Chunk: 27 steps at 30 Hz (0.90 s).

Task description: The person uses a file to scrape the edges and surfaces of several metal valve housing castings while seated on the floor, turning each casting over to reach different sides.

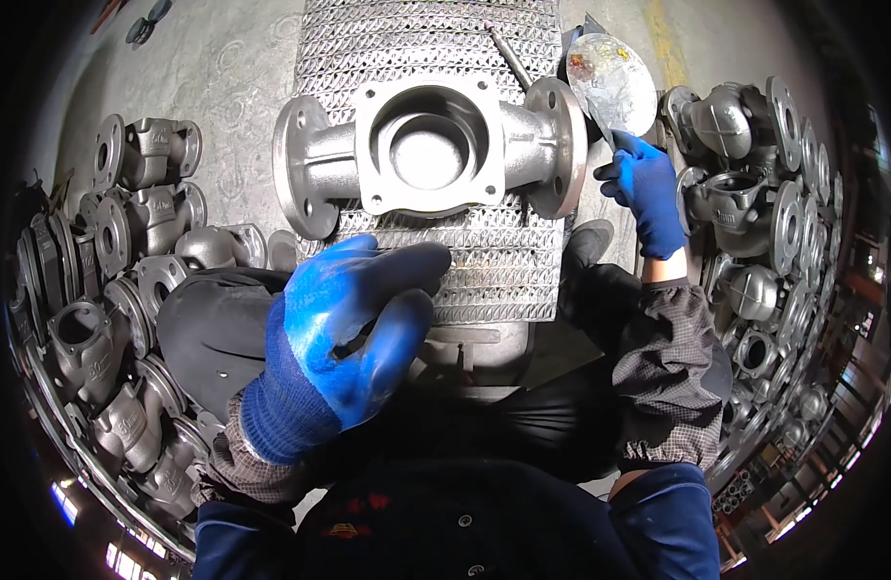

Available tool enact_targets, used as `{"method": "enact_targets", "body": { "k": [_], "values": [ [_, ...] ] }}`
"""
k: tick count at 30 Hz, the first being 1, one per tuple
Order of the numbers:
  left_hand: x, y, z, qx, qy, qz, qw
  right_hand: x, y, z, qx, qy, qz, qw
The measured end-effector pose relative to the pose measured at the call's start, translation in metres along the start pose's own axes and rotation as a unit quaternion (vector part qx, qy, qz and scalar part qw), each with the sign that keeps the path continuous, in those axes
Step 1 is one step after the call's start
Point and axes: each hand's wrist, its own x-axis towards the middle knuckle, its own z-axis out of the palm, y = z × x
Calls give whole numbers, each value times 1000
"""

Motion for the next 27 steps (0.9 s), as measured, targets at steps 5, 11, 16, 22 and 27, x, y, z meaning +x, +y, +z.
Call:
{"method": "enact_targets", "body": {
  "k": [5, 11, 16, 22, 27],
  "values": [
    [-7, 5, 1, -67, 30, -131, 989, -21, -3, 39, -501, 200, -196, 819],
    [-8, 3, -2, -29, 25, -71, 997, -20, 13, 47, -529, 172, -162, 815],
    [-2, 9, -12, -14, -11, -50, 999, -35, -23, 21, -467, 204, -177, 842],
    [-8, -1, -8, -61, -12, -71, 996, -7, -40, 24, -415, 231, -259, 841],
    [-4, 1, -11, -64, -40, -100, 992, 6, -46, 26, -461, 209, -252, 825]
  ]
}}
